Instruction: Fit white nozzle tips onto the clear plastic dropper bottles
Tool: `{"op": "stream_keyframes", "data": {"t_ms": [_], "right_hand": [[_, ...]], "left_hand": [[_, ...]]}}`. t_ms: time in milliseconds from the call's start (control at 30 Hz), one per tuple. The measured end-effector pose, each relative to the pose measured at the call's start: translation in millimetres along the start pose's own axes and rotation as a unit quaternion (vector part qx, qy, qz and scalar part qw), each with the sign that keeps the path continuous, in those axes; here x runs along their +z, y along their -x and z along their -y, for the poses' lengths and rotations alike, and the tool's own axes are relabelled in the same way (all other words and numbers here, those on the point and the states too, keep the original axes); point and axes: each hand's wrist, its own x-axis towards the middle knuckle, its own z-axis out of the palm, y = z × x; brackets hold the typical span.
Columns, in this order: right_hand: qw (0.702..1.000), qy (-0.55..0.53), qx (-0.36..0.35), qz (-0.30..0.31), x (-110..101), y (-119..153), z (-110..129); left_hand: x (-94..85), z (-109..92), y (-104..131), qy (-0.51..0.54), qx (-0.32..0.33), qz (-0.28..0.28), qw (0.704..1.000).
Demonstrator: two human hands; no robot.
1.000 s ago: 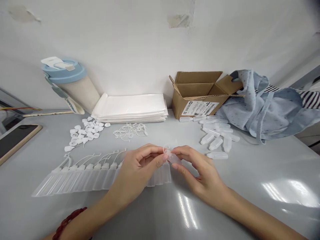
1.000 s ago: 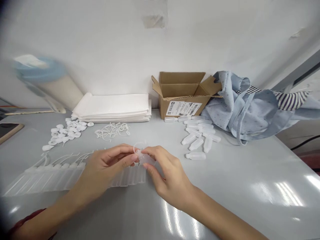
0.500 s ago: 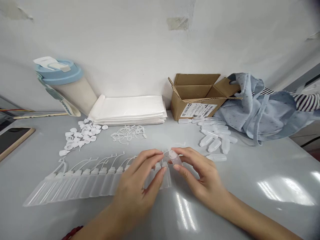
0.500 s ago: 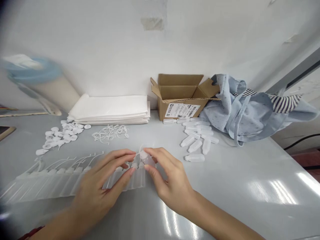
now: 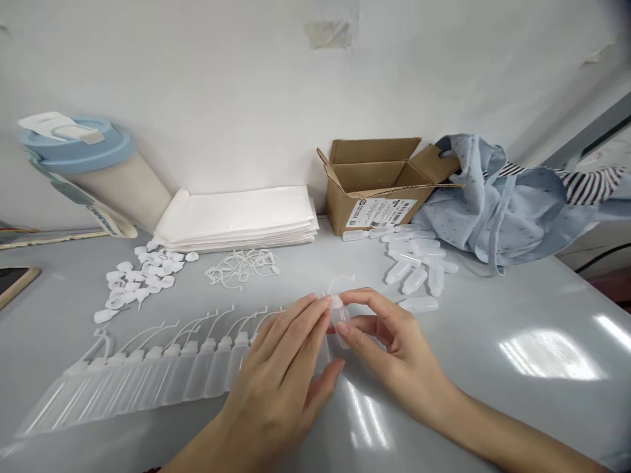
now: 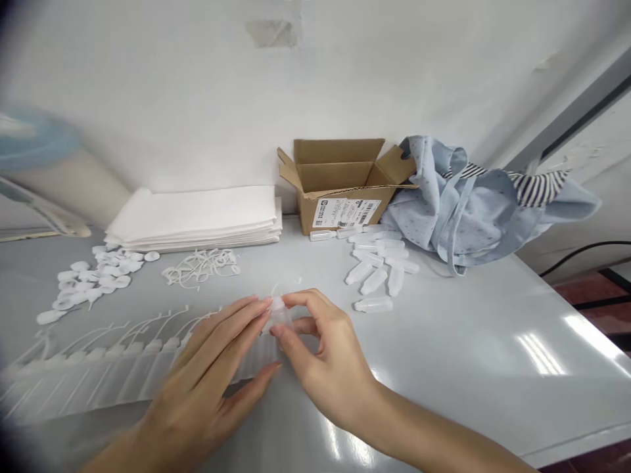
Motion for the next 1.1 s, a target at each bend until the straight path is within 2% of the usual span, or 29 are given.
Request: {"op": "stream_keyframes", "data": {"t_ms": [200,433,533,600,700,867,1100], "right_hand": [[0.997,-0.057,0.050,0.004,5.8,4.3,-1.2],[0.996,-0.081,0.049,-0.001,9.6,8.5,-1.2],[0.997,-0.078,0.024,-0.006,6.5,5.4,-2.8],[0.999,-0.050,0.007,-0.018,2.7,1.1,-3.8],[0.999,0.053,0.000,-0.009,-4.7,-5.5,-3.6],[0.975,0.218,-0.029,0.020,-13.4,-9.1,-4.2],[0.967,0.244,-0.053,0.042,-9.5,-10.2,-15.3]], "left_hand": [[8.0,-4.6,-0.7,0.006,-0.025,-0.009,1.000],[9.6,-6.2,-1.3,0.001,-0.039,-0.030,0.999],[7.7,-6.8,-1.6,0.015,-0.037,-0.032,0.999],[7.4,-6.6,-1.2,0.023,-0.038,-0.021,0.999],[9.1,-5.7,0.0,0.015,-0.026,0.007,1.000],[13.5,-5.9,0.5,-0.009,-0.025,0.036,0.999],[14.9,-5.2,2.0,-0.028,-0.072,0.125,0.989]]}}
